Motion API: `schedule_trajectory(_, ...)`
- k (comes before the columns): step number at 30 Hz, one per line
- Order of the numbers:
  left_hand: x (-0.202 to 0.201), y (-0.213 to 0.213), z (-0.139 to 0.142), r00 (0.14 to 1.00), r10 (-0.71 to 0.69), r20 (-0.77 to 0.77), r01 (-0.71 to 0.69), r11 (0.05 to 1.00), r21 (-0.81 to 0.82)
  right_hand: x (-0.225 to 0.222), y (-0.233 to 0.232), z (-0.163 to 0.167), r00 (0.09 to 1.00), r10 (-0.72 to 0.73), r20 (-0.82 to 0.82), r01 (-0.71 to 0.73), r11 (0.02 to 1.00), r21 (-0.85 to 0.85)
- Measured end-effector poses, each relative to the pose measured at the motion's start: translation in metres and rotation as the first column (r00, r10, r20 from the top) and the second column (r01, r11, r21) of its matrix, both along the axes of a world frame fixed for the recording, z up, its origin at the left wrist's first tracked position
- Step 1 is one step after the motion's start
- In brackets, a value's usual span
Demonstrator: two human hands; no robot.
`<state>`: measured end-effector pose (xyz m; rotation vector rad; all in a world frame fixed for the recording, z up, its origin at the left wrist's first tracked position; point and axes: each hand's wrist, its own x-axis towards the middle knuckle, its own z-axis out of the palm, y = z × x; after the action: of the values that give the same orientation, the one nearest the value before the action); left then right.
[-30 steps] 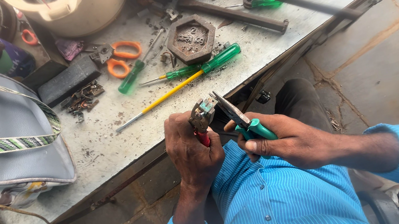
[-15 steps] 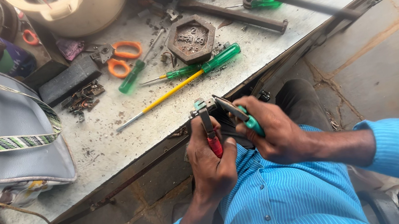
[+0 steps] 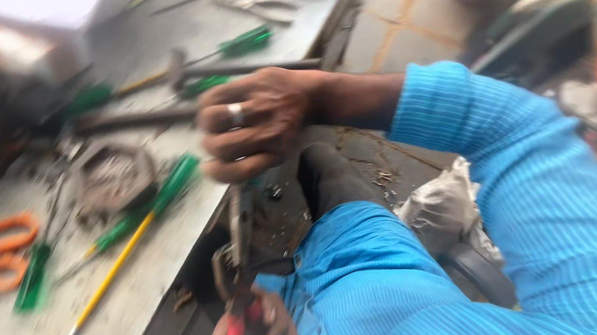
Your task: The person uses pliers to repeatedly bend and adjust a small metal tab on an electrical component held in the other hand. They switch between two pairs of pliers and occasionally inspect the component while seated at a cluttered workbench.
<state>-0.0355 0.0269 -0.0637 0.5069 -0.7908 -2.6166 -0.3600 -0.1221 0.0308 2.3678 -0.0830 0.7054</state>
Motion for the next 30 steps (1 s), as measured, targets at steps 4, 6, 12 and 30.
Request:
schedule_trajectory(4,0.002,-0.009,-0.048,0.986,-0.065,-0.154,0.070,0.997,0.025,0.004,-0.004,-0.001,0.999,-0.022,0.031,0.020,0.999,0.034)
schedule_trajectory(6,0.001,-0.016,-0.069,0.989,-0.025,-0.148,0.017,0.998,-0.055,0.015,0.000,-0.015,0.992,-0.038,0.117,0.019,0.987,0.158)
schedule_trajectory(12,0.002,-0.010,-0.075,0.931,0.364,-0.001,-0.338,0.865,-0.371,0.034,0.039,-0.071,0.925,-0.238,0.295,0.028,0.820,0.572)
schedule_trajectory(30,-0.001,-0.021,0.032,0.302,0.952,0.043,0.028,0.036,-0.999,0.095,0.112,-0.031,0.930,-0.362,0.061,-0.290,-0.623,0.727)
